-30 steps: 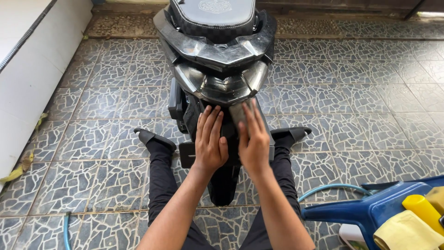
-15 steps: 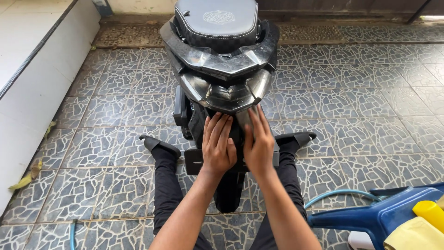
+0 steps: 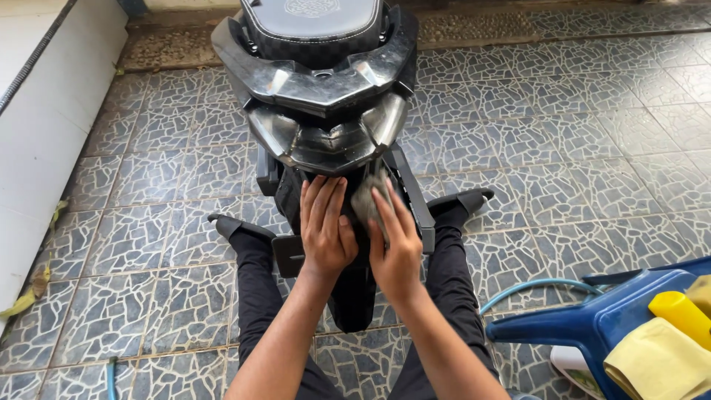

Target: The person sprays a liquid onto the rear of a motorcycle using a spray bottle. They then wipe the motorcycle's rear section with a yellow cloth and a grey cloth, cleaning the taillight and surrounding bodywork.

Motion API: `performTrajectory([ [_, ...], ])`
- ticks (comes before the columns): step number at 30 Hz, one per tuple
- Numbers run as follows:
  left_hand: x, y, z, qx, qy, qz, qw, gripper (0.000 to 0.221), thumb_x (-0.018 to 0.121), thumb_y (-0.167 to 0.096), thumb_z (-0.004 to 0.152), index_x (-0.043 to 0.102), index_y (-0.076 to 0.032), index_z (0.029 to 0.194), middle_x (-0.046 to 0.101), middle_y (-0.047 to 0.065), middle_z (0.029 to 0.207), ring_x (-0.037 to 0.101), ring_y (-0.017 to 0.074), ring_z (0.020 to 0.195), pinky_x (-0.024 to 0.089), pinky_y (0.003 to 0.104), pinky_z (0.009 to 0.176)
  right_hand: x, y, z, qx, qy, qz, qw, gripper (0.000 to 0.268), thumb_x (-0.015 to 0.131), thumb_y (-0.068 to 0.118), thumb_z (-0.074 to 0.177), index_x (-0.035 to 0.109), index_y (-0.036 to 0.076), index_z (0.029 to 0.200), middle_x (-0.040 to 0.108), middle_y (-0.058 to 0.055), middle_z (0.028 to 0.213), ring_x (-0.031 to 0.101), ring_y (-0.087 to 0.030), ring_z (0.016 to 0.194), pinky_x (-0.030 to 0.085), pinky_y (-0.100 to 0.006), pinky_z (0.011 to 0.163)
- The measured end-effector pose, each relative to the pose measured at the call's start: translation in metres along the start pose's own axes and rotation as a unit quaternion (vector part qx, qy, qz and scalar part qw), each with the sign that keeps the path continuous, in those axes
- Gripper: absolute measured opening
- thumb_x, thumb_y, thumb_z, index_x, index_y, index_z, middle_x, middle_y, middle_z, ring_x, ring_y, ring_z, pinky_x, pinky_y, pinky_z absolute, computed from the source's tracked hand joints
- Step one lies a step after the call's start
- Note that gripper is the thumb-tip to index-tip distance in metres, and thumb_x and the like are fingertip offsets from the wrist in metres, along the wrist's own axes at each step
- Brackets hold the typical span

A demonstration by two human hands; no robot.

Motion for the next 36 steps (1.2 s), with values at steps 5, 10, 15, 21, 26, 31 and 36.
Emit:
performTrajectory([
  [5, 0.0, -0.002, 0.001, -0.001, -0.006, -0.009, 1.0, 0.047, 0.035, -0.018, 0.104, 0.07, 0.003, 0.126, 0.069, 0.018, 0.127, 0.064, 0.0395, 0.125, 0.04, 0.055, 0.115, 0.023, -0.045, 0.046, 0.014, -0.022, -0.007, 1.0, 0.036, 0.062, 0.005, 0.1, 0.065, 0.006, 0.135, 0.061, -0.021, 0.14, 0.063, -0.046, 0.121, 0.053, -0.051, 0.1],
  [10, 0.0, -0.002, 0.0, -0.002, -0.008, -0.005, 1.0, 0.047, 0.035, -0.019, 0.104, 0.07, 0.003, 0.126, 0.069, 0.018, 0.127, 0.064, 0.0393, 0.124, 0.04, 0.056, 0.115, 0.008, -0.029, 0.025, 0.016, 0.002, -0.044, 0.999, 0.039, 0.061, 0.006, 0.101, 0.063, 0.009, 0.14, 0.062, -0.02, 0.139, 0.064, -0.044, 0.118, 0.053, -0.05, 0.099],
  [15, 0.001, -0.002, 0.0, -0.005, -0.026, 0.004, 1.0, 0.047, 0.036, -0.019, 0.103, 0.073, 0.004, 0.122, 0.072, 0.017, 0.122, 0.066, 0.0395, 0.12, 0.042, 0.056, 0.113, -0.007, -0.016, 0.0, 0.042, 0.027, -0.033, 0.998, 0.037, 0.058, 0.012, 0.102, 0.065, 0.011, 0.139, 0.061, -0.016, 0.143, 0.063, -0.038, 0.119, 0.051, -0.045, 0.102],
  [21, 0.002, -0.001, -0.001, 0.01, -0.017, 0.016, 1.0, 0.047, 0.036, -0.02, 0.104, 0.073, 0.004, 0.122, 0.071, 0.018, 0.122, 0.066, 0.0395, 0.119, 0.042, 0.055, 0.113, 0.041, -0.093, 0.051, 0.062, -0.007, 0.02, 0.998, 0.035, 0.065, 0.008, 0.099, 0.065, 0.004, 0.133, 0.069, -0.024, 0.125, 0.067, -0.047, 0.112, 0.054, -0.054, 0.093],
  [26, 0.001, -0.002, 0.001, 0.014, -0.02, 0.008, 1.0, 0.047, 0.035, -0.019, 0.104, 0.072, 0.005, 0.121, 0.071, 0.019, 0.121, 0.066, 0.0404, 0.119, 0.042, 0.056, 0.113, 0.029, -0.087, 0.049, 0.057, 0.018, 0.024, 0.998, 0.037, 0.064, 0.007, 0.098, 0.066, 0.008, 0.135, 0.069, -0.019, 0.129, 0.067, -0.043, 0.116, 0.054, -0.05, 0.096],
  [31, 0.003, -0.001, 0.0, 0.013, -0.012, 0.009, 1.0, 0.048, 0.035, -0.019, 0.104, 0.072, 0.005, 0.121, 0.071, 0.019, 0.121, 0.066, 0.0409, 0.119, 0.041, 0.055, 0.113, -0.009, -0.033, 0.004, 0.017, 0.07, -0.028, 0.997, 0.043, 0.067, 0.007, 0.094, 0.067, 0.01, 0.136, 0.065, -0.019, 0.135, 0.064, -0.042, 0.12, 0.052, -0.049, 0.101],
  [36, 0.002, -0.001, -0.001, 0.012, -0.016, 0.011, 1.0, 0.048, 0.035, -0.02, 0.105, 0.072, 0.005, 0.121, 0.071, 0.019, 0.121, 0.066, 0.0409, 0.119, 0.041, 0.056, 0.113, -0.001, -0.045, -0.002, 0.034, 0.074, 0.007, 0.997, 0.045, 0.07, 0.013, 0.095, 0.065, 0.014, 0.14, 0.061, -0.017, 0.143, 0.062, -0.042, 0.125, 0.052, -0.048, 0.103],
])
Point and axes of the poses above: each hand's wrist, its own z-axis towards the middle knuckle, its own x-axis out of the palm, y = z × x, the point moved 6 cm from there along z, towards the middle knuckle
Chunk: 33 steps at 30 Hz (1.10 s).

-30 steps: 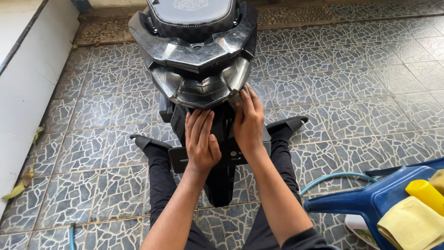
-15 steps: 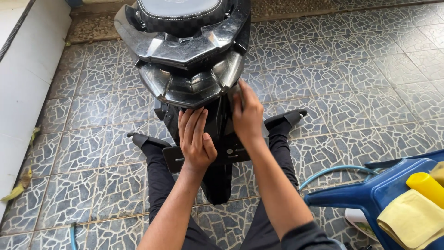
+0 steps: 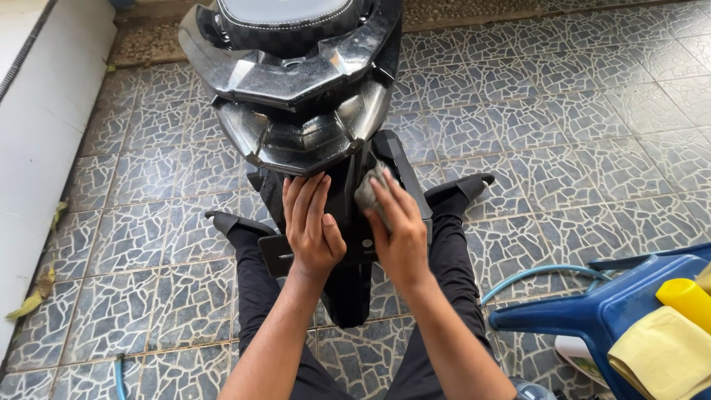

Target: The person sprays a liquid onto the rear of a motorcycle using a spray bottle. They then wipe the motorcycle's rear section with a yellow cloth and a grey cloth, cleaning the taillight and surrounding bodywork.

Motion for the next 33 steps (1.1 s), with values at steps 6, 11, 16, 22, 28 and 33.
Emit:
performTrajectory([
  [6, 0.0, -0.002, 0.003, -0.004, -0.021, -0.01, 1.0, 0.048, 0.035, -0.021, 0.105, 0.073, 0.004, 0.12, 0.072, 0.019, 0.12, 0.067, 0.0407, 0.118, 0.042, 0.056, 0.113, 0.039, -0.071, 0.063, 0.105, 0.001, 0.086, 0.991, 0.039, 0.065, 0.03, 0.102, 0.064, 0.017, 0.139, 0.072, -0.017, 0.125, 0.067, -0.043, 0.115, 0.054, -0.051, 0.095],
  [11, 0.0, 0.0, 0.001, 0.0, -0.022, -0.013, 1.0, 0.048, 0.035, -0.02, 0.104, 0.073, 0.005, 0.119, 0.072, 0.02, 0.119, 0.067, 0.0412, 0.117, 0.042, 0.057, 0.112, 0.009, -0.047, 0.045, 0.087, 0.023, 0.055, 0.994, 0.04, 0.067, 0.029, 0.098, 0.067, 0.023, 0.137, 0.072, -0.011, 0.126, 0.067, -0.038, 0.116, 0.054, -0.048, 0.095],
  [16, 0.001, 0.002, -0.001, -0.001, -0.028, -0.014, 1.0, 0.048, 0.035, -0.02, 0.104, 0.073, 0.005, 0.119, 0.072, 0.02, 0.118, 0.068, 0.0413, 0.115, 0.043, 0.058, 0.111, -0.019, 0.01, 0.005, -0.056, 0.028, -0.004, 0.998, 0.045, 0.069, 0.01, 0.093, 0.068, 0.014, 0.138, 0.063, -0.016, 0.142, 0.062, -0.04, 0.126, 0.051, -0.046, 0.104],
  [22, 0.001, 0.0, 0.003, 0.005, -0.02, -0.005, 1.0, 0.047, 0.036, -0.019, 0.104, 0.073, 0.005, 0.119, 0.072, 0.019, 0.119, 0.067, 0.041, 0.116, 0.044, 0.058, 0.111, -0.014, 0.021, -0.004, -0.111, 0.009, -0.076, 0.991, 0.031, 0.062, 0.008, 0.097, 0.073, 0.011, 0.126, 0.064, -0.013, 0.143, 0.061, -0.038, 0.127, 0.047, -0.045, 0.111],
  [28, -0.001, -0.002, 0.003, -0.004, -0.019, -0.022, 1.0, 0.048, 0.035, -0.02, 0.105, 0.073, 0.004, 0.122, 0.071, 0.018, 0.122, 0.066, 0.0397, 0.119, 0.043, 0.057, 0.112, -0.013, 0.008, 0.023, -0.127, -0.041, -0.056, 0.989, 0.033, 0.058, 0.006, 0.099, 0.071, 0.013, 0.129, 0.064, -0.01, 0.138, 0.063, -0.036, 0.119, 0.051, -0.045, 0.105],
  [33, -0.001, 0.0, 0.002, -0.007, -0.03, -0.021, 0.999, 0.047, 0.036, -0.02, 0.104, 0.073, 0.004, 0.121, 0.072, 0.019, 0.122, 0.067, 0.0401, 0.119, 0.043, 0.056, 0.112, -0.019, 0.042, -0.008, -0.195, 0.015, -0.144, 0.97, 0.018, 0.06, 0.013, 0.099, 0.077, 0.011, 0.106, 0.068, -0.008, 0.132, 0.064, -0.031, 0.116, 0.046, -0.041, 0.109],
])
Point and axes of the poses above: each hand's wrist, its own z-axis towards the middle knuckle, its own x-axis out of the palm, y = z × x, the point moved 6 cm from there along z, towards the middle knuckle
